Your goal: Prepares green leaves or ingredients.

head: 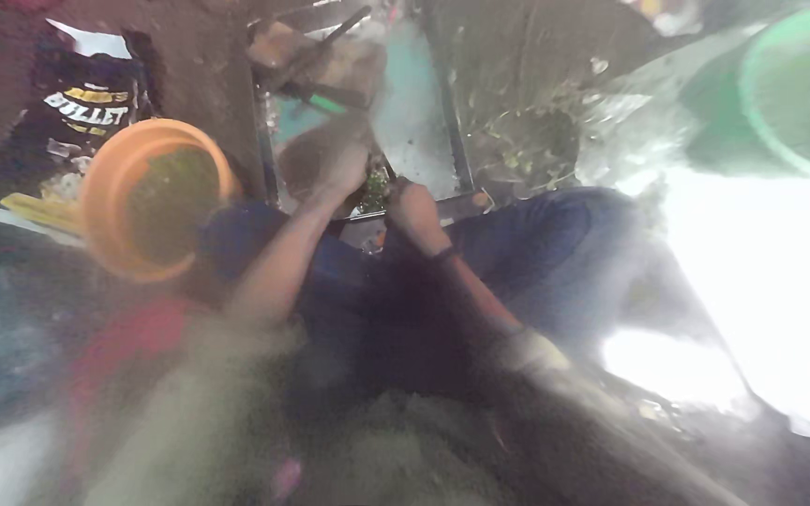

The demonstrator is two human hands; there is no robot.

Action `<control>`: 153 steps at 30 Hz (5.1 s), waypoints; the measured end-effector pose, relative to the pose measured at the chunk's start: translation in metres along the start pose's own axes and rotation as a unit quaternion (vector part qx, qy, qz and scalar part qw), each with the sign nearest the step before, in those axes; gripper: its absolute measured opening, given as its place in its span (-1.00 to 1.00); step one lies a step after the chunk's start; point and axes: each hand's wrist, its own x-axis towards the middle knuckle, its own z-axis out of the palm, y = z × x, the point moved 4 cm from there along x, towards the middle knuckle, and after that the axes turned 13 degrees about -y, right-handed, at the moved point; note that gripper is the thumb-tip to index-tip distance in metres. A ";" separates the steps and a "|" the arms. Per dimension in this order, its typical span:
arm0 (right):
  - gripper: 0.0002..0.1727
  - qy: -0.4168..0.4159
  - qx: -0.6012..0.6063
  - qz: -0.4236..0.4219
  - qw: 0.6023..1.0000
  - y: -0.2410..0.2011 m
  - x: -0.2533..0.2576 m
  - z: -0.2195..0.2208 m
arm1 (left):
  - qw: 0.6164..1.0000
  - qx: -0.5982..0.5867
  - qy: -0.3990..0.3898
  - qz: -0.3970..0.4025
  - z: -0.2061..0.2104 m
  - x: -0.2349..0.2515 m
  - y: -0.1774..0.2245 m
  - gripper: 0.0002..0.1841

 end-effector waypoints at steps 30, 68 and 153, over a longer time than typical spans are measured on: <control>-0.58 0.018 -0.134 -0.069 0.988 -0.069 0.019 -0.016 | 0.958 -0.123 0.019 -0.257 -0.021 -0.019 -0.047 -0.71; -0.60 0.003 -0.185 -0.059 0.981 -0.062 0.013 0.023 | 0.959 -0.085 0.003 -0.271 -0.027 -0.016 -0.036 -0.77; -0.55 -0.058 -0.165 -0.126 0.977 -0.087 0.053 -0.034 | 0.954 -0.151 0.013 -0.257 -0.020 -0.009 -0.047 -0.62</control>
